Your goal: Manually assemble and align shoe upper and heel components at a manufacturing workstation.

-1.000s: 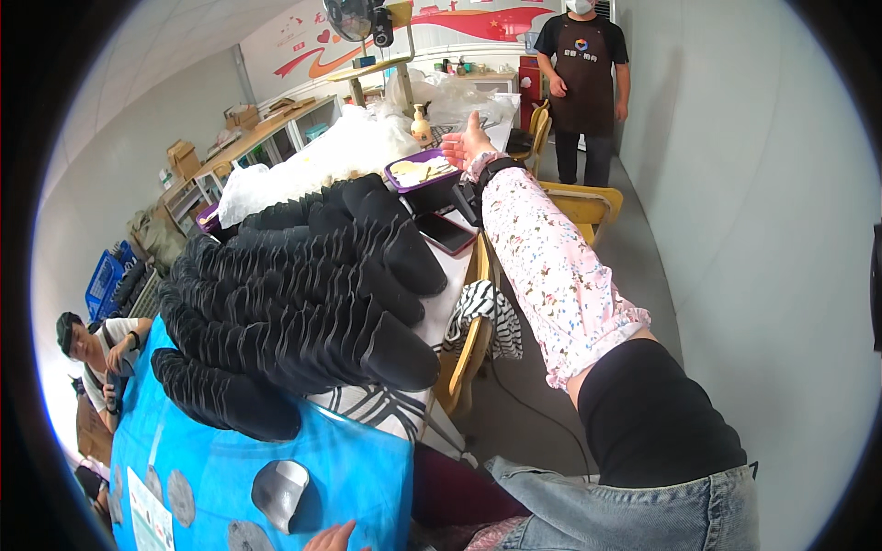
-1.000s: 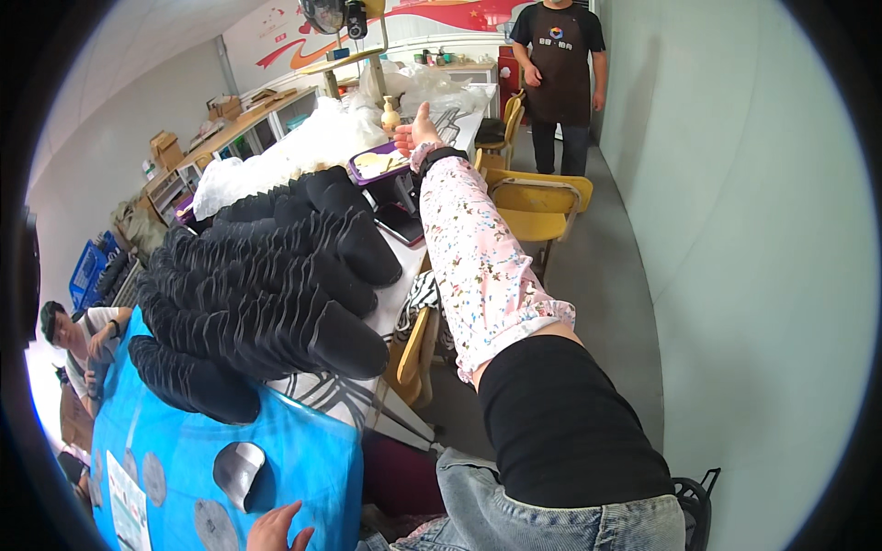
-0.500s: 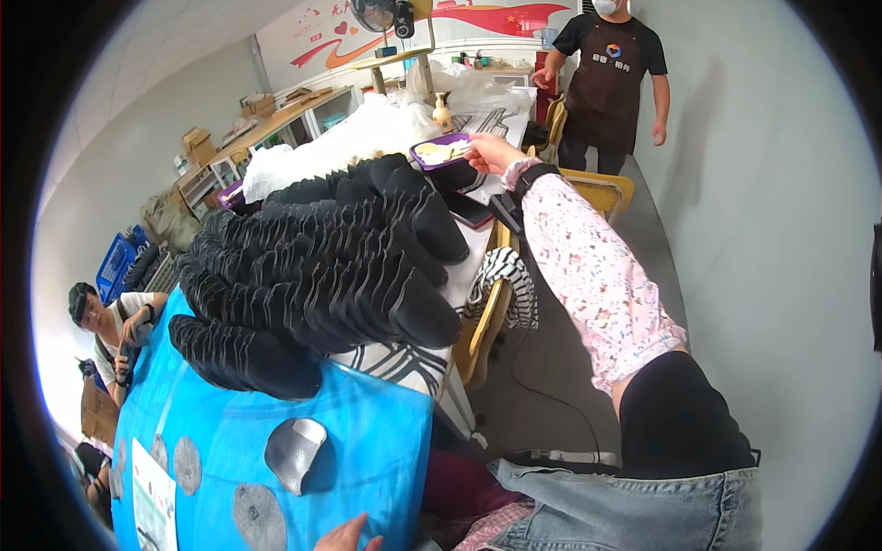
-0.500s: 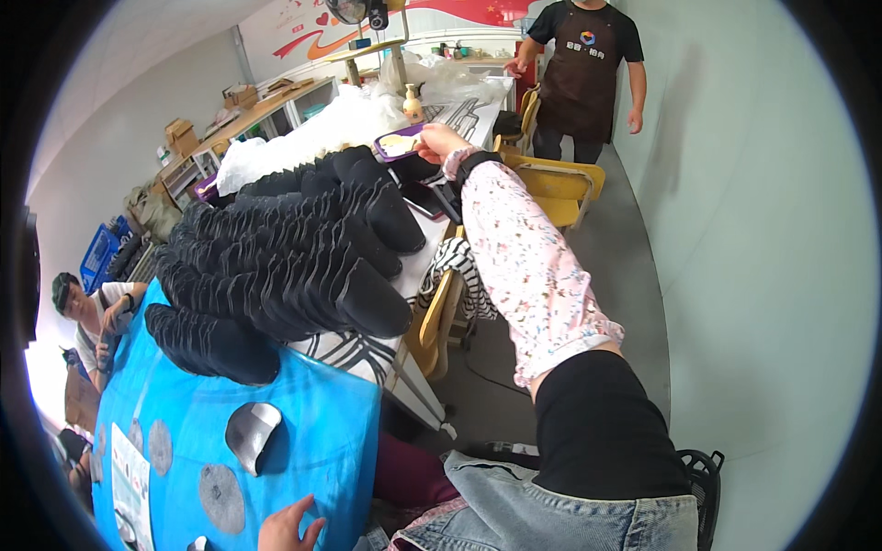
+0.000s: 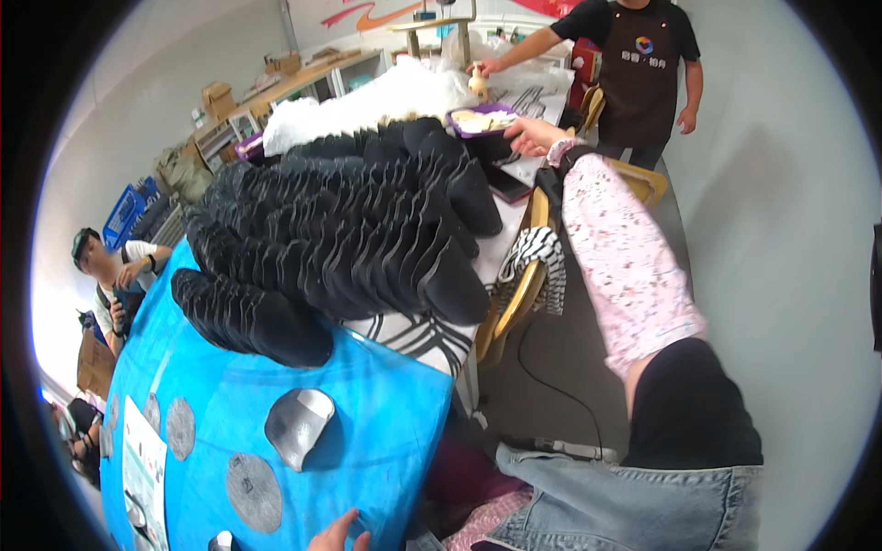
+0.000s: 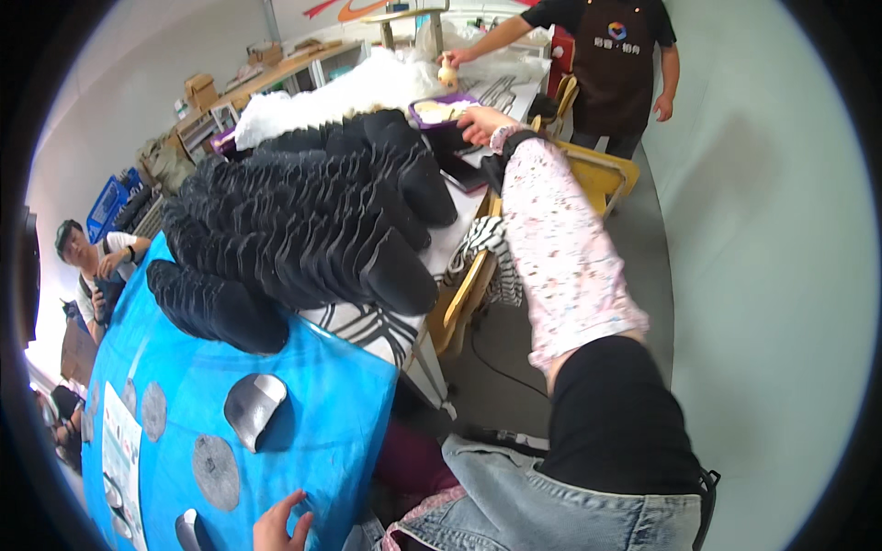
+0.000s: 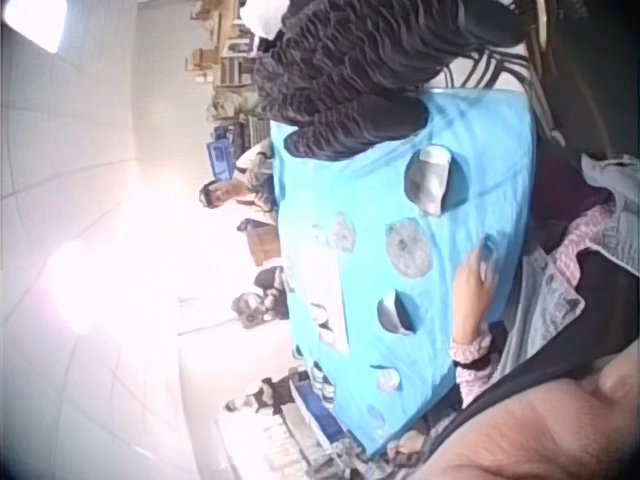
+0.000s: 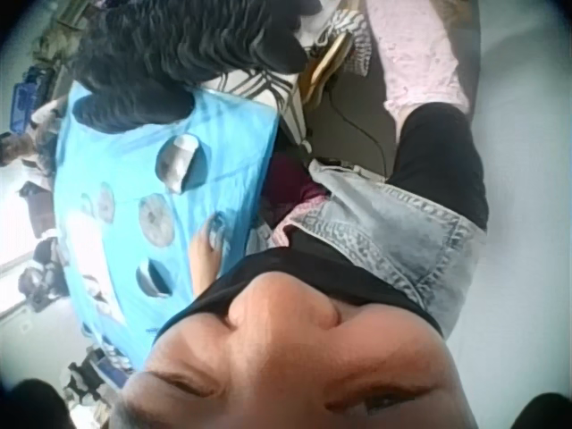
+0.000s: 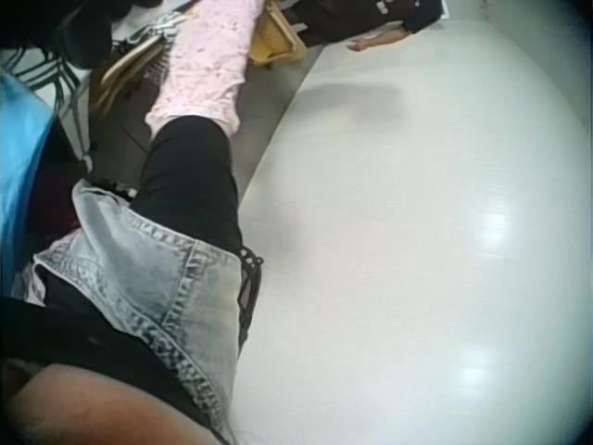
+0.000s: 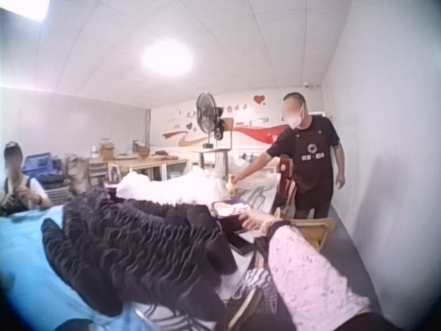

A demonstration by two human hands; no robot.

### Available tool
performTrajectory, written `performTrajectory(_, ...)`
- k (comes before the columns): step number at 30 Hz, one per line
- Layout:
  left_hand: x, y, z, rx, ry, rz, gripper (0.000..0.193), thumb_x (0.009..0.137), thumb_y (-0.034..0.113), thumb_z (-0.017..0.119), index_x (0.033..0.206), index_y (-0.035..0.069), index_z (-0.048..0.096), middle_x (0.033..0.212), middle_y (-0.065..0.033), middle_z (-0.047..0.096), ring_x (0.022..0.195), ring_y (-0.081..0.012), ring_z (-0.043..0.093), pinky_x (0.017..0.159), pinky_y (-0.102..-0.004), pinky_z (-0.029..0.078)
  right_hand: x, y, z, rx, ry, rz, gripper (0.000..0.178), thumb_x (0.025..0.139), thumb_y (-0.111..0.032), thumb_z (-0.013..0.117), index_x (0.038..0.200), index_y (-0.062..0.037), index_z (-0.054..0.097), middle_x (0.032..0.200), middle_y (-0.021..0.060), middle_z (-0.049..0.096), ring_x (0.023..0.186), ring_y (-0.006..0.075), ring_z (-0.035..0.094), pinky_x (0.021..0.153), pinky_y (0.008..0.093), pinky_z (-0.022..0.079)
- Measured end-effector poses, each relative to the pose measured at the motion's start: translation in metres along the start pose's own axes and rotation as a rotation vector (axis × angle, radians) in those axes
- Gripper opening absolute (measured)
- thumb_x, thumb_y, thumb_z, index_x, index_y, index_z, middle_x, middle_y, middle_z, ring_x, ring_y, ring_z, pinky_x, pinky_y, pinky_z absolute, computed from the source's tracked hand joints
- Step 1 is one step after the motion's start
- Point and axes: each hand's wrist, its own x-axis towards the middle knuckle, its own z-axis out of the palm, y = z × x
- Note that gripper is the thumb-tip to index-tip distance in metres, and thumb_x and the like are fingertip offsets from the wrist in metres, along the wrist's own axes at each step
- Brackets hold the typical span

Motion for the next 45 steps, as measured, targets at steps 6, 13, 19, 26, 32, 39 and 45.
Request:
performTrajectory(6, 0.004, -0.003, -0.010, -0.072, 0.146, -0.022, 0.037, 0.081, 0.017, 0.065, 0.115, 0.005, 0.058, 0.092, -0.0097, 0.070, 0.085, -0.0279, 0.067, 0.077, -0.0383, 0.051, -0.057, 0.013, 0.085, -1.007, -0.626, -0.224, 0.033, 0.078, -0.026, 0.056, 0.100, -0.0053, 0.069, 0.103, 0.0140, 0.066, 0.092, 0.0235, 0.061, 0.080, 0.0333, 0.047)
performTrajectory(13, 0.013, 0.008, -0.016, -0.080, 0.062, -0.134, 0.031, 0.082, 0.010, 0.062, 0.112, 0.004, 0.059, 0.087, -0.0088, 0.070, 0.085, -0.0264, 0.068, 0.078, -0.0332, 0.050, -0.036, 0.040, 0.064, -0.711, -0.387, -0.240, 0.032, 0.080, -0.026, 0.057, 0.094, 0.0001, 0.068, 0.084, 0.0098, 0.068, 0.074, 0.0198, 0.063, 0.071, 0.0308, 0.049)
performTrajectory(19, 0.007, 0.002, -0.007, -0.051, 0.095, -0.123, 0.031, 0.083, 0.013, 0.063, 0.112, 0.004, 0.059, 0.087, -0.0084, 0.071, 0.086, -0.0258, 0.068, 0.079, -0.0324, 0.050, 0.016, 0.066, -0.032, -0.309, 0.323, -0.245, 0.036, 0.082, -0.029, 0.061, 0.103, 0.0001, 0.063, 0.079, 0.0073, 0.064, 0.067, 0.0191, 0.060, 0.064, 0.0311, 0.048)
performTrajectory(26, 0.007, -0.015, -0.003, -0.065, 0.121, -0.145, 0.033, 0.083, 0.016, 0.064, 0.113, 0.004, 0.059, 0.085, -0.0084, 0.071, 0.085, -0.0227, 0.069, 0.080, -0.0309, 0.051, 0.026, 0.089, -0.035, -0.191, 0.271, -0.021, 0.041, 0.086, -0.035, 0.059, 0.104, 0.0011, 0.060, 0.085, 0.0053, 0.061, 0.072, 0.0144, 0.058, 0.062, 0.0278, 0.050)
performTrajectory(32, 0.009, -0.007, -0.013, -0.075, 0.062, -0.222, 0.035, 0.084, 0.020, 0.064, 0.116, 0.007, 0.059, 0.086, -0.0095, 0.070, 0.082, -0.0236, 0.068, 0.076, -0.0328, 0.051, 0.028, 0.057, -0.063, 0.182, 0.343, -0.031, 0.075, 0.090, -0.065, 0.030, 0.119, -0.0005, 0.056, 0.112, 0.0111, 0.062, 0.102, 0.0229, 0.059, 0.089, 0.0359, 0.046)
performTrajectory(39, 0.024, 0.014, -0.020, -0.007, -0.043, -0.304, 0.036, 0.086, 0.025, 0.062, 0.119, 0.013, 0.058, 0.092, -0.0118, 0.068, 0.080, -0.0265, 0.066, 0.069, -0.0367, 0.051, 0.004, 0.050, -0.066, 0.276, 0.220, 0.019, 0.082, 0.090, -0.067, 0.022, 0.111, 0.0033, 0.059, 0.105, 0.0145, 0.065, 0.091, 0.0235, 0.065, 0.078, 0.0322, 0.051)
performTrajectory(45, 0.036, 0.017, -0.029, 0.092, -0.106, -0.298, 0.041, 0.088, 0.029, 0.059, 0.127, 0.017, 0.054, 0.093, -0.0124, 0.068, 0.082, -0.0285, 0.067, 0.071, -0.0402, 0.051, -0.062, 0.062, 0.009, 0.170, 0.059, -0.298, 0.060, 0.098, -0.049, 0.030, 0.095, 0.0005, 0.063, 0.085, 0.0087, 0.066, 0.073, 0.0166, 0.062, 0.070, 0.0277, 0.049)
